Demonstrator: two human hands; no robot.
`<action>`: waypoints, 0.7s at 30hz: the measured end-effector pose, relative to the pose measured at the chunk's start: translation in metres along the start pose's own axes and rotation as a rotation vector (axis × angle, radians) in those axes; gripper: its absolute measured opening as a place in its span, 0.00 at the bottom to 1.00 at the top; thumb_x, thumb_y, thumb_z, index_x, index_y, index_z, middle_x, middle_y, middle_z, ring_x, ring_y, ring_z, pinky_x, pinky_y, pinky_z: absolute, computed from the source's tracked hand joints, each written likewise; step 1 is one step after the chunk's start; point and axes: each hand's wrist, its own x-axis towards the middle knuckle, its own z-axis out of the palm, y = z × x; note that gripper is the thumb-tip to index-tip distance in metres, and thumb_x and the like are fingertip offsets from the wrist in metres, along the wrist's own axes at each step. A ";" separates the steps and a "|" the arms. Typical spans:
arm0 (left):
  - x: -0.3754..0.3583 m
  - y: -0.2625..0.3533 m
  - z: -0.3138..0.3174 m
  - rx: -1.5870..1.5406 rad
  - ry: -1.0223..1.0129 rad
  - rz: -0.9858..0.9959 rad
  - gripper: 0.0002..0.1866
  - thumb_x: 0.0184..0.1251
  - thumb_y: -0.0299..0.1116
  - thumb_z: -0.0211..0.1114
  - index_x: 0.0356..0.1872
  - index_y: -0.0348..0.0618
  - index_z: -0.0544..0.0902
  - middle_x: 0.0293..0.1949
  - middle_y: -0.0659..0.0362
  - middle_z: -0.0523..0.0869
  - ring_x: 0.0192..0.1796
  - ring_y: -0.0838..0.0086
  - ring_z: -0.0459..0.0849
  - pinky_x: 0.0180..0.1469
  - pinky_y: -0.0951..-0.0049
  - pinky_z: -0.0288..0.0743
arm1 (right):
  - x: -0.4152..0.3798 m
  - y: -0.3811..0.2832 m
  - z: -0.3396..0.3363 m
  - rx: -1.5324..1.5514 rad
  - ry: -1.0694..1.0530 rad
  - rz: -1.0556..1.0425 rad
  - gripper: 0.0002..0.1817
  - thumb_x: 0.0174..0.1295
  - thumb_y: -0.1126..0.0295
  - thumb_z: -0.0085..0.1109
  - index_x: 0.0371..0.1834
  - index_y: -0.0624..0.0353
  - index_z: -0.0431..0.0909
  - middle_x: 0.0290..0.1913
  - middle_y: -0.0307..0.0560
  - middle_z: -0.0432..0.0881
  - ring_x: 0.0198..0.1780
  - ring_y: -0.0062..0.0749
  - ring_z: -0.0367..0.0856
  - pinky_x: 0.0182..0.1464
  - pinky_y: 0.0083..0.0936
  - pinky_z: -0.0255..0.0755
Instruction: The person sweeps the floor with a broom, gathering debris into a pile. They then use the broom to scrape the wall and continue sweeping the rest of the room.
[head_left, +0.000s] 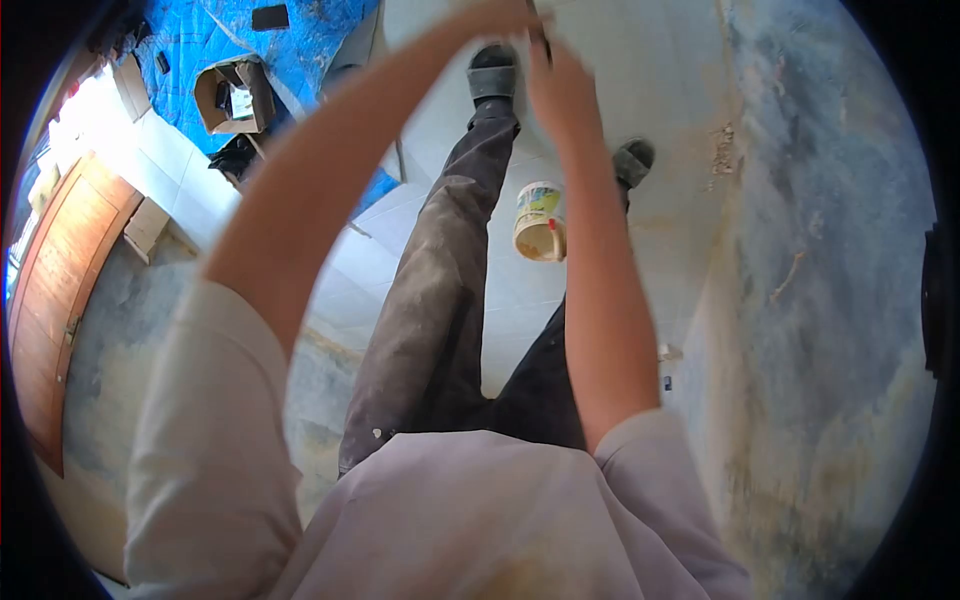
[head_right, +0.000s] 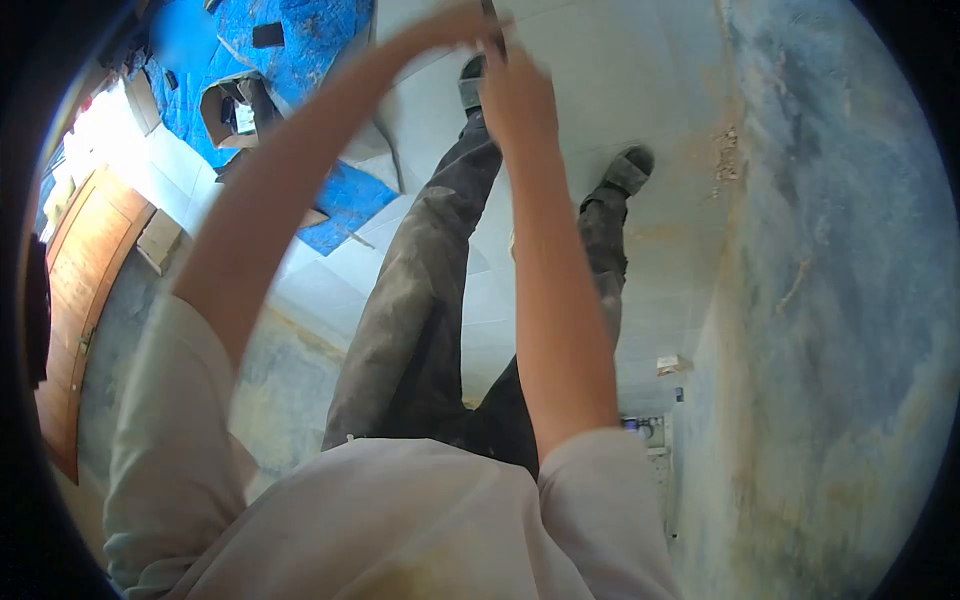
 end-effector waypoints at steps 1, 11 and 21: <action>-0.023 0.013 0.027 -0.171 -0.158 0.013 0.23 0.64 0.47 0.52 0.18 0.39 0.76 0.14 0.59 0.74 0.17 0.67 0.72 0.23 0.62 0.69 | -0.039 0.003 -0.016 -0.257 -0.227 0.055 0.20 0.62 0.67 0.47 0.59 0.55 0.67 0.42 0.53 0.75 0.41 0.48 0.78 0.41 0.40 0.74; -0.178 0.185 0.136 -1.617 0.060 -0.540 0.09 0.64 0.37 0.54 0.38 0.44 0.68 0.24 0.64 0.71 0.24 0.79 0.72 0.27 0.77 0.69 | -0.226 -0.033 -0.115 -0.078 -0.153 0.528 0.15 0.67 0.62 0.43 0.37 0.65 0.72 0.31 0.67 0.77 0.38 0.64 0.75 0.36 0.47 0.68; 0.023 0.143 -0.112 -0.612 0.724 -0.026 0.27 0.57 0.42 0.57 0.50 0.27 0.69 0.41 0.39 0.80 0.45 0.53 0.80 0.44 0.58 0.72 | 0.163 -0.025 -0.057 0.058 0.105 -0.036 0.17 0.65 0.60 0.44 0.43 0.64 0.74 0.41 0.66 0.78 0.46 0.61 0.75 0.45 0.50 0.68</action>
